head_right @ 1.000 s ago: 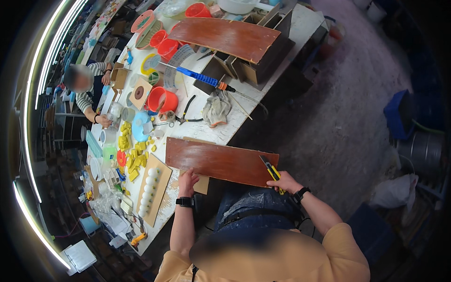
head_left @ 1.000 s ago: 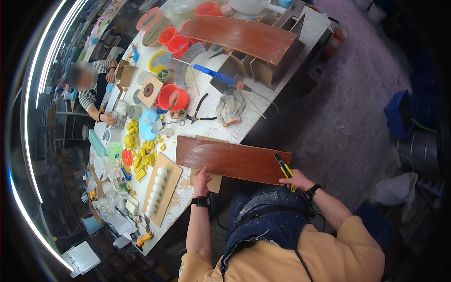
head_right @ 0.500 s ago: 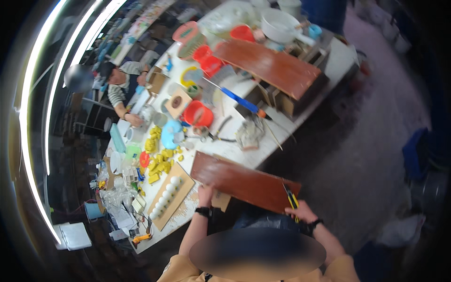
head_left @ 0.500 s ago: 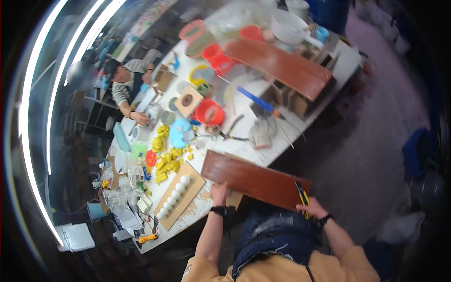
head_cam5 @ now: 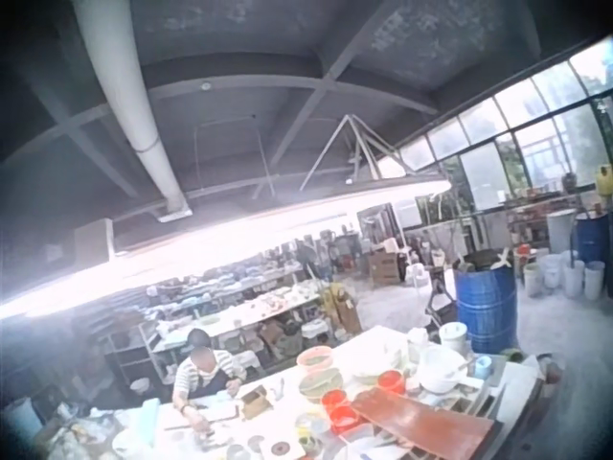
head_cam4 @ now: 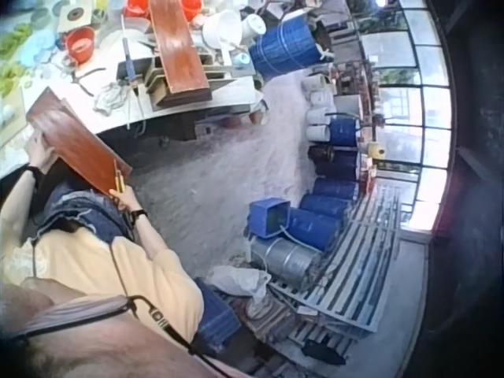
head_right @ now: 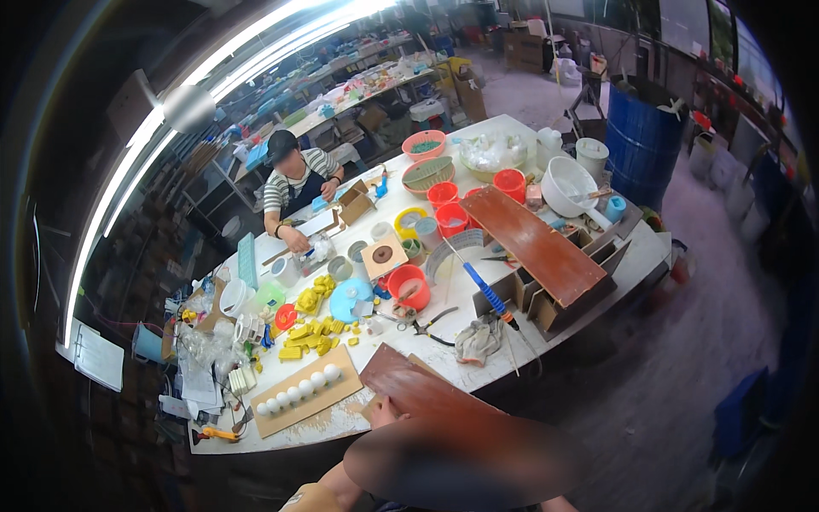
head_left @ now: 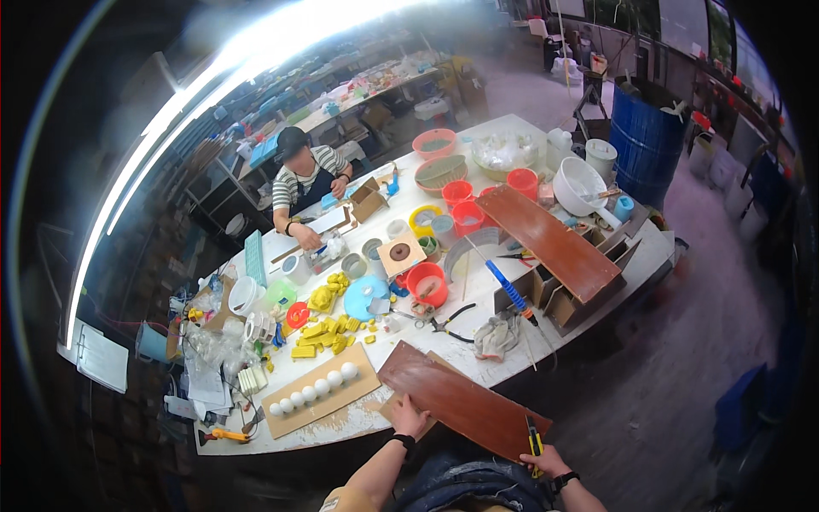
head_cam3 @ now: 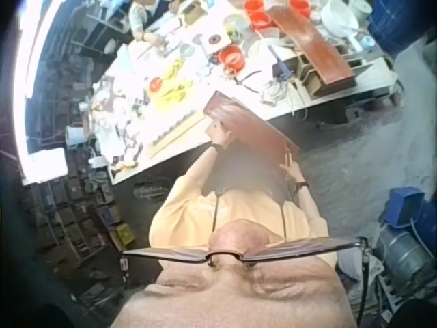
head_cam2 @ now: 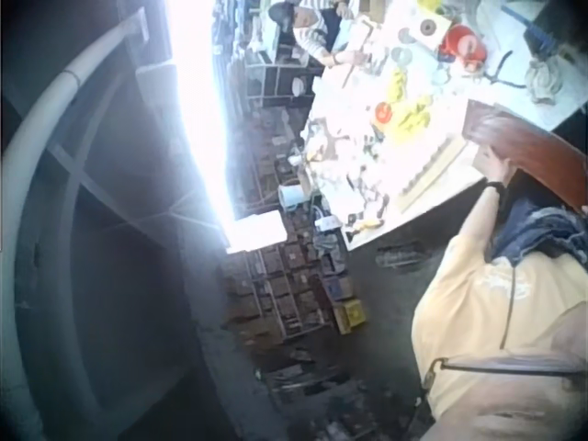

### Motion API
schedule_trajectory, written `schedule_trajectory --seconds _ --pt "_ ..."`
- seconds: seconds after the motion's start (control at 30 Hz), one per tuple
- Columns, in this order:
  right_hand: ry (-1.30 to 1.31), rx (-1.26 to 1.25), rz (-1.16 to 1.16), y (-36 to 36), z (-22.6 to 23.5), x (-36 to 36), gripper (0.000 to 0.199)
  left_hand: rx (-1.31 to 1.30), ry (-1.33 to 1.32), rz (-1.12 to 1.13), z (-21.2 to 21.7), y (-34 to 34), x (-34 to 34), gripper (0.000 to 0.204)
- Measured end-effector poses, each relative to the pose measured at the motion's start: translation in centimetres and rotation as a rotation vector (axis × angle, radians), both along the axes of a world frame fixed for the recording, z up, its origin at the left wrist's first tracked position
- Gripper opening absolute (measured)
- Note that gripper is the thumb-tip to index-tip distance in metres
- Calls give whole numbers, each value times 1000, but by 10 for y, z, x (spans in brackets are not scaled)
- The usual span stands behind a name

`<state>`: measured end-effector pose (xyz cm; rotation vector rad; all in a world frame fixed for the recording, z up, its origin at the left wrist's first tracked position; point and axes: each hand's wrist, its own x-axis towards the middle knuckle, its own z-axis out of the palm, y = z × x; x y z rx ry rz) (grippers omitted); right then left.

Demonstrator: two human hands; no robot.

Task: Applying a liquid coating to a curved plastic board using a brush and then trimming a cardboard piece with a utility knife.

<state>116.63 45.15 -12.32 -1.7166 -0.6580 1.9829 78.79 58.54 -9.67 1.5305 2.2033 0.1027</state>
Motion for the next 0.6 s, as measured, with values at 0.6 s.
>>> schedule_trajectory --seconds 0.6 --pt "-39 97 124 11 -12 11 25 -46 48 -39 -2 33 6 95"
